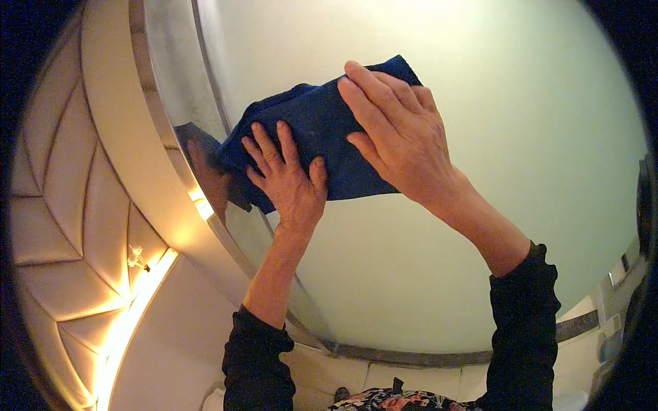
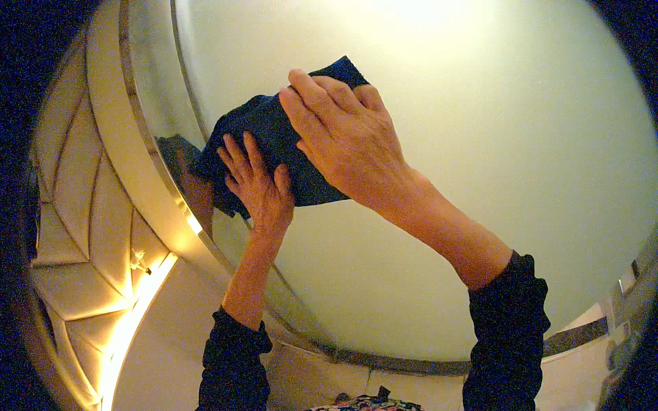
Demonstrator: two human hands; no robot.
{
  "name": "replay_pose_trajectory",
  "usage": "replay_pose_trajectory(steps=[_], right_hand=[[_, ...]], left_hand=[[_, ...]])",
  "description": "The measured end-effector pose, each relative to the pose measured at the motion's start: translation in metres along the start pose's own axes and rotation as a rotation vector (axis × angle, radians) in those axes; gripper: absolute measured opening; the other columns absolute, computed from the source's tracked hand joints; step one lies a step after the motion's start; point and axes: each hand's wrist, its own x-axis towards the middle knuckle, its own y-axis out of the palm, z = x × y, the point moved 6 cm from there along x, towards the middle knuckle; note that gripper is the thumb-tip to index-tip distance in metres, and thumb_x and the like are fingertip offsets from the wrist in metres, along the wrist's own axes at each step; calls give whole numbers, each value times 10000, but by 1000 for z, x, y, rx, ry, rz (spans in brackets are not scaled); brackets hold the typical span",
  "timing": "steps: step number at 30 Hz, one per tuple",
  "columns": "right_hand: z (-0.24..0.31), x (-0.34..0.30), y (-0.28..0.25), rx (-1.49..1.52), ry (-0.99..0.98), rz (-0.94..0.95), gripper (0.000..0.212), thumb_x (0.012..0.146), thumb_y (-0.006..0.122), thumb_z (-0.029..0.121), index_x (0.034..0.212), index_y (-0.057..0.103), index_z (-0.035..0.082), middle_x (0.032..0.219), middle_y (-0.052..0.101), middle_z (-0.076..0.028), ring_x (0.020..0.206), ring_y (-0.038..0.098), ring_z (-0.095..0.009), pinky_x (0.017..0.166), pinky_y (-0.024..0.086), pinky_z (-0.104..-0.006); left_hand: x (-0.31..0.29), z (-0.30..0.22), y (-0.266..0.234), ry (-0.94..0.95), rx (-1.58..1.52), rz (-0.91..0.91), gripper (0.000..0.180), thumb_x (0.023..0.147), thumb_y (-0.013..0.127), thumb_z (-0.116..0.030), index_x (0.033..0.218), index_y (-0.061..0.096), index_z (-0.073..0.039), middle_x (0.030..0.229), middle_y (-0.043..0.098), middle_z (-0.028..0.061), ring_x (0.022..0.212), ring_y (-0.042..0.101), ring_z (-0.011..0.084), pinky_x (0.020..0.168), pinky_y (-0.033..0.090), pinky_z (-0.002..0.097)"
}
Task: The person wipes a large wall-mounted mirror with a blue cloth. They clean the surface in broad, repetitive strokes, moving from the center to the edges and covering the entire reflective area.
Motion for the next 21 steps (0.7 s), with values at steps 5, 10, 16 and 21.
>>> replay_pose_trajectory(steps=[5, 10, 16, 21], right_hand=[[12, 20, 26, -195, 31, 212, 247, 676, 560, 184, 882, 574, 50, 826, 549, -60, 815, 514, -207, 716, 384, -342], [33, 20, 26, -32, -65, 203, 133, 676, 550, 149, 779, 552, 66, 719, 546, -56, 759, 533, -227, 682, 405, -347], [41, 14, 28, 382, 350, 334, 152, 711, 536, 98, 855, 509, 59, 719, 570, -150, 661, 572, -351, 569, 470, -413], [27, 11, 17, 292, 411, 407, 297, 710, 559, 125, 999, 495, 111, 681, 589, -154, 652, 584, -354, 585, 476, -435]], left_hand=[[-3, 6, 4, -8, -30, -11, 716, 822, 337, -544, 1353, 204, -83, 1416, 91, 197, 1288, 82, 416, 902, 184, 632], [-4, 14, 7, 32, -44, -86, 768, 781, 368, -598, 1325, 255, -67, 1398, 128, 230, 1270, 120, 439, 867, 207, 635], [-6, 17, 10, -17, -94, -66, 790, 778, 343, -620, 1327, 236, -63, 1398, 126, 230, 1272, 115, 436, 869, 201, 637], [-2, 16, 3, -13, -92, -75, 791, 764, 378, -604, 1338, 237, -78, 1396, 148, 219, 1269, 126, 430, 878, 190, 635]])
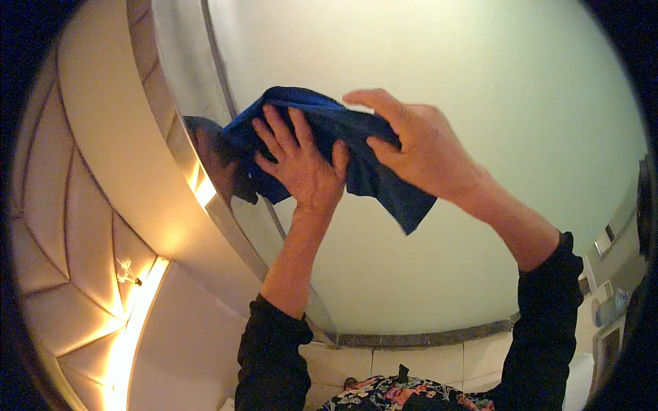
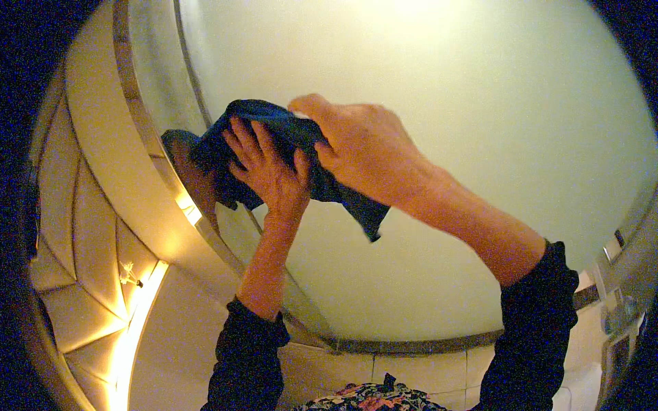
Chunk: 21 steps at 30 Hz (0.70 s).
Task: The person wipes a large wall-mounted mirror with a blue cloth. They clean the surface in broad, repetitive strokes, moving from the center to the edges and covering the entire reflective area.
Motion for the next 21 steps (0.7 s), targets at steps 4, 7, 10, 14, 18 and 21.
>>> replay_pose_trajectory(steps=[4, 7, 10, 14, 18, 21], right_hand=[[-15, 25, -45, -501, -202, -236, 339, 720, 594, 209, 1036, 499, 129, 736, 606, -104, 654, 601, -304, 565, 490, -407], [-17, 62, -86, -872, -285, -307, 359, 726, 606, 90, 1068, 518, 24, 1015, 549, -160, 912, 531, -253, 729, 432, -368], [2, 55, -110, -965, -385, -582, 387, 752, 570, 65, 1126, 497, 4, 1121, 510, -181, 1062, 473, -276, 847, 401, -396], [40, 3, -46, -94, -398, -485, 223, 738, 547, 171, 932, 548, 59, 895, 557, -141, 829, 548, -313, 704, 448, -420], [55, -29, 48, 193, -501, -256, 436, 680, 571, 26, 1108, 495, -2, 1190, 461, -201, 1083, 467, -335, 870, 385, -446], [47, -28, 48, 192, -458, -330, 481, 664, 594, 55, 1130, 484, 3, 1220, 440, -203, 1074, 469, -333, 849, 393, -438]], left_hand=[[30, -13, -11, 53, 3, -30, 742, 755, 488, -516, 1330, 270, -99, 1384, 190, 205, 1252, 175, 432, 877, 212, 639], [81, -31, -14, 128, -7, -174, 719, 773, 478, -518, 1319, 280, -94, 1358, 229, 216, 1235, 204, 440, 864, 224, 653], [96, -37, -12, 119, 11, -165, 733, 777, 453, -558, 1322, 271, -102, 1367, 209, 207, 1246, 191, 430, 869, 218, 666], [105, -35, -12, 81, 47, -132, 773, 745, 472, -578, 1323, 272, -106, 1381, 185, 193, 1259, 157, 421, 879, 205, 670], [102, -23, -1, 78, 217, -72, 692, 780, 447, -516, 1332, 267, -138, 1415, 126, 149, 1277, 133, 398, 873, 229, 659], [102, -18, 11, 113, 221, -139, 636, 805, 413, -479, 1328, 242, -159, 1435, 66, 122, 1287, 122, 383, 842, 247, 667]])
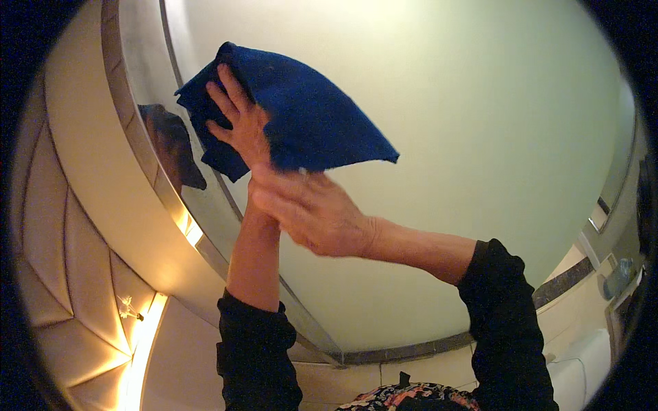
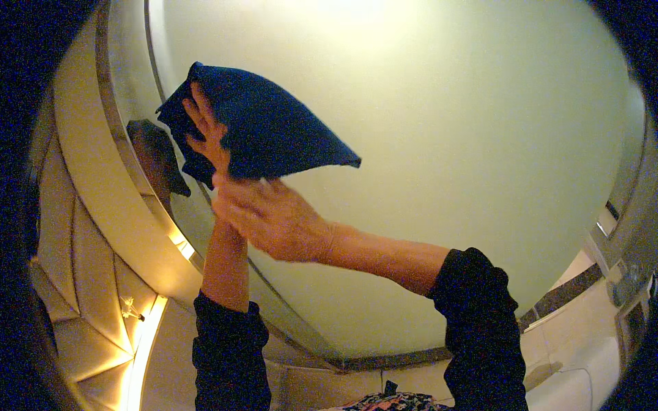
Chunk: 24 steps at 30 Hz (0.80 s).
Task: The person wipes a large wall-mounted mirror with a blue cloth. They clean the surface in broad, repetitive strokes, moving from the center to the edges and covering the entire reflective area.
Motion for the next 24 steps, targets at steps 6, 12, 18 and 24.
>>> replay_pose_trajectory(steps=[6, 12, 18, 24], right_hand=[[-26, 3, -8, -153, 45, 105, 632, 628, 653, 151, 1203, 417, 34, 1315, 348, -184, 1076, 464, -323, 837, 392, -443], [-16, -30, -16, -197, -130, 322, 595, 632, 602, 76, 1191, 408, 15, 1254, 410, -198, 1059, 475, -333, 849, 383, -444], [-30, -12, -49, -547, -135, 212, 427, 689, 519, 118, 1108, 517, 41, 1183, 477, -141, 1031, 484, -290, 872, 354, -441], [-50, 33, -135, -542, -65, -277, 433, 784, 509, 81, 1200, 434, -14, 1265, 384, -213, 1190, 359, -341, 957, 322, -440]], left_hand=[[-5, 1, -3, 66, -176, -55, 583, 812, 422, -425, 1306, 250, -168, 1435, 84, 117, 1292, 123, 371, 817, 264, 674], [4, 0, -14, 38, -16, 21, 585, 800, 480, -407, 1275, 305, -114, 1405, 148, 131, 1266, 191, 371, 813, 314, 645], [13, -6, -37, 14, -230, 101, 803, 675, 599, -549, 1228, 347, -25, 1332, 239, 227, 1244, 206, 422, 836, 285, 659], [31, -27, -52, -111, -234, 157, 859, 652, 561, -647, 1194, 397, -1, 1300, 302, 246, 1243, 217, 410, 884, 252, 638]])
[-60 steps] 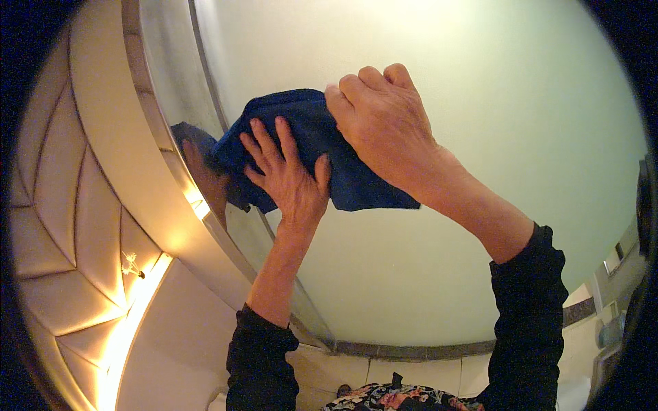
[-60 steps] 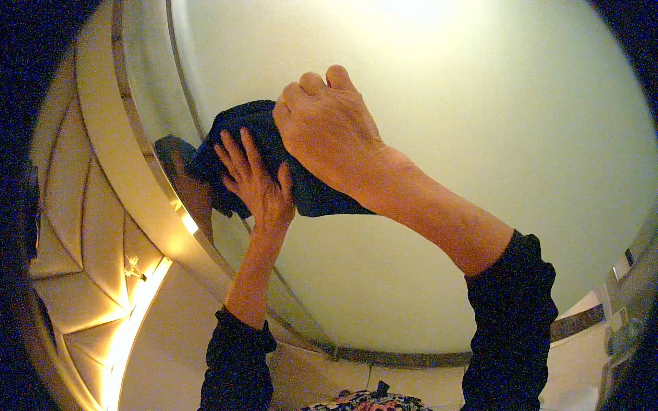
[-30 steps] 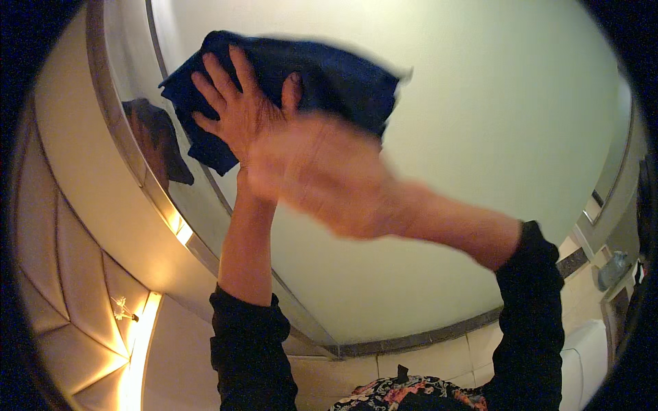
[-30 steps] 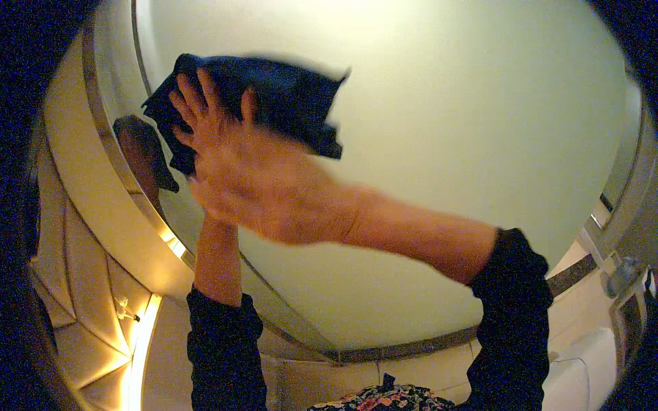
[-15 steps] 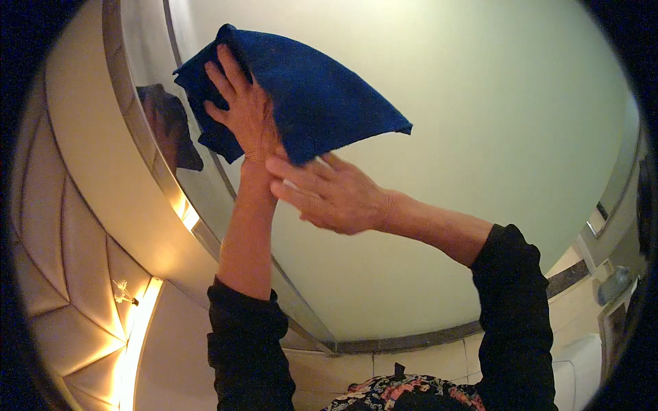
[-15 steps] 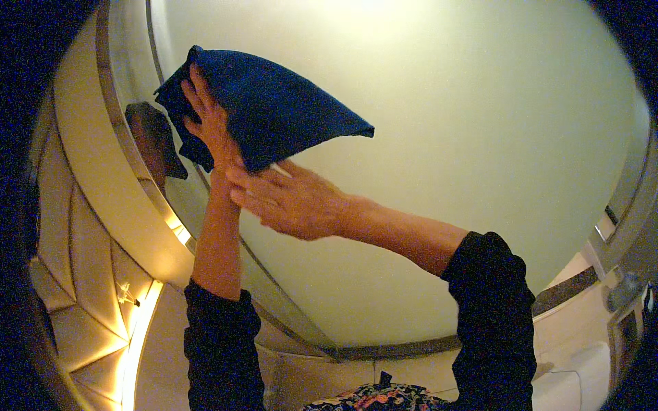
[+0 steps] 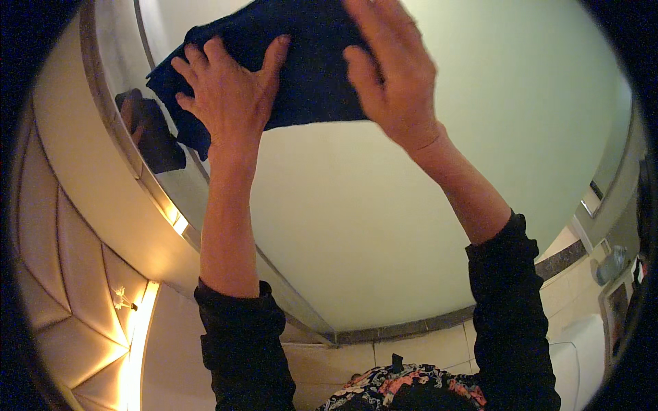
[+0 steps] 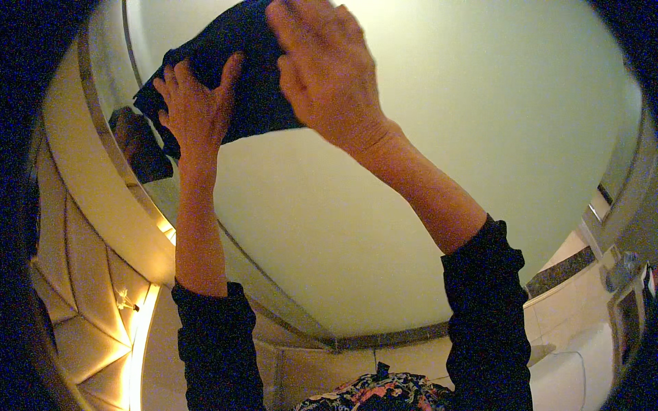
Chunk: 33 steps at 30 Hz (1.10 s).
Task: The person wipes a large wall-mounted mirror with a blue cloth. They clean the surface in broad, repetitive strokes, moving from the center to the edges and covering the entire reflective area.
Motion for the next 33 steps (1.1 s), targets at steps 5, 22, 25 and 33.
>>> replay_pose_trajectory(steps=[5, 22, 25, 33], right_hand=[[15, -6, -24, 234, 235, -105, 394, 746, 530, 71, 1138, 505, 38, 1144, 507, -150, 1095, 456, -318, 893, 388, -359], [72, -32, 62, 496, 286, 59, 239, 682, 556, 14, 920, 532, 23, 939, 547, -165, 832, 549, -320, 721, 448, -390], [60, -25, 79, 254, 166, 170, 305, 691, 570, 62, 990, 525, 23, 1062, 520, -182, 913, 533, -330, 761, 453, -405], [12, 25, 119, -134, 150, 492, 506, 753, 586, 305, 1219, 439, 175, 1311, 373, -89, 1046, 495, -257, 718, 480, -387]], left_hand=[[-13, 10, 17, -6, 74, -76, 842, 658, 600, -542, 1262, 313, -31, 1332, 242, 249, 1246, 190, 435, 896, 240, 641], [7, 35, 5, 108, -75, -103, 495, 774, 539, -347, 1206, 458, -120, 1266, 365, 173, 1177, 331, 357, 868, 324, 551], [15, 50, 0, 171, -118, -163, 348, 823, 494, -242, 1143, 517, -109, 1177, 454, 166, 1123, 401, 328, 910, 324, 466], [47, 70, 15, 298, -94, -275, 483, 844, 470, -287, 1270, 363, -87, 1334, 283, 211, 1225, 271, 403, 964, 262, 487]])
